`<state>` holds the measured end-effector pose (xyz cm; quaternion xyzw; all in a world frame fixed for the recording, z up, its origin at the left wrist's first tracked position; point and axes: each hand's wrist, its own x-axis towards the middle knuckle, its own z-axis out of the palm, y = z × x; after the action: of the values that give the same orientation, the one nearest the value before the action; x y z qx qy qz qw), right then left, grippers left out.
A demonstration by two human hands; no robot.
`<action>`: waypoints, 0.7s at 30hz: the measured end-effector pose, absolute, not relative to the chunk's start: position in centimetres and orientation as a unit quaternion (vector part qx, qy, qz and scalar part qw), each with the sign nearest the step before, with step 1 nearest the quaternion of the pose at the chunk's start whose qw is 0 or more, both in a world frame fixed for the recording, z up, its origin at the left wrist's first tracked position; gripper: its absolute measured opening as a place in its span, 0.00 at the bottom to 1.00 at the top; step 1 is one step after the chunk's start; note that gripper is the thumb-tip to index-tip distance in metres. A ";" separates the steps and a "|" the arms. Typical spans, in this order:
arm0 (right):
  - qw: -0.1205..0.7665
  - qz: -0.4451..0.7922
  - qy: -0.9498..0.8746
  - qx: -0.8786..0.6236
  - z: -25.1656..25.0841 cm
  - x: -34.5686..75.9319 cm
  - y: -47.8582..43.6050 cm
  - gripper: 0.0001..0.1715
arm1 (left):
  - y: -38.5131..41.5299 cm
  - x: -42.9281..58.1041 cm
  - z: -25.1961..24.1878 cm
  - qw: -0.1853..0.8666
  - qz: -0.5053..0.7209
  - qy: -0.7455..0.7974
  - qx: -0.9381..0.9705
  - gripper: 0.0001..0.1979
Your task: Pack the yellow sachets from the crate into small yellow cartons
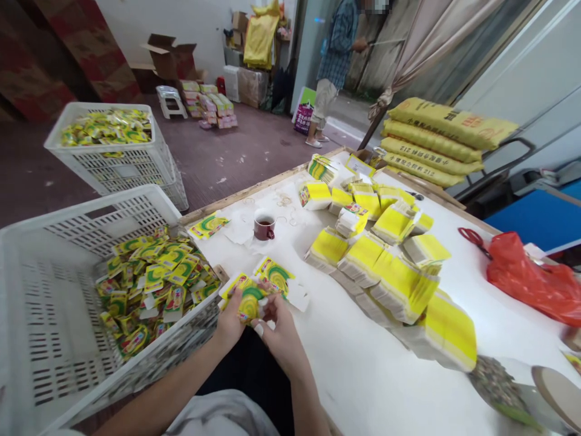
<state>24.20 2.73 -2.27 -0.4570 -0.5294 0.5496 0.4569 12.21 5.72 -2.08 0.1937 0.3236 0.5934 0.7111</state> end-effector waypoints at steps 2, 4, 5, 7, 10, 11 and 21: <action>0.447 0.557 -0.537 -0.448 -2.4 23.3 2.4 0.21 | 6.1 12.2 -1.9 0.682 0.633 0.319 0.179 0.25; 0.443 0.549 -0.545 -0.453 -2.5 22.5 2.2 0.27 | 6.5 12.0 -1.7 0.645 0.656 0.341 0.192 0.26; 0.447 0.542 -0.543 -0.460 -2.5 22.3 2.1 0.27 | 6.6 11.9 -1.7 0.632 0.656 0.356 0.209 0.27; 0.473 0.525 -0.520 -0.479 -2.7 22.4 2.2 0.23 | 6.5 11.6 -1.7 0.621 0.641 0.371 0.255 0.27; 0.521 0.496 -0.477 -0.504 -2.8 23.6 2.6 0.14 | 6.2 11.2 -1.6 0.620 0.599 0.384 0.331 0.26; 0.526 0.489 -0.471 -0.512 -2.8 24.2 2.7 0.13 | 6.1 11.1 -1.6 0.620 0.584 0.396 0.344 0.24; 0.438 0.095 -0.685 -0.574 -1.4 29.7 3.0 0.13 | 7.2 7.9 0.2 0.545 0.499 0.406 0.538 0.36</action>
<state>29.73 3.02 -1.43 -0.5744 -0.6847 0.0952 0.4384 7.92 7.23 0.15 0.5381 0.4061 0.4988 0.5447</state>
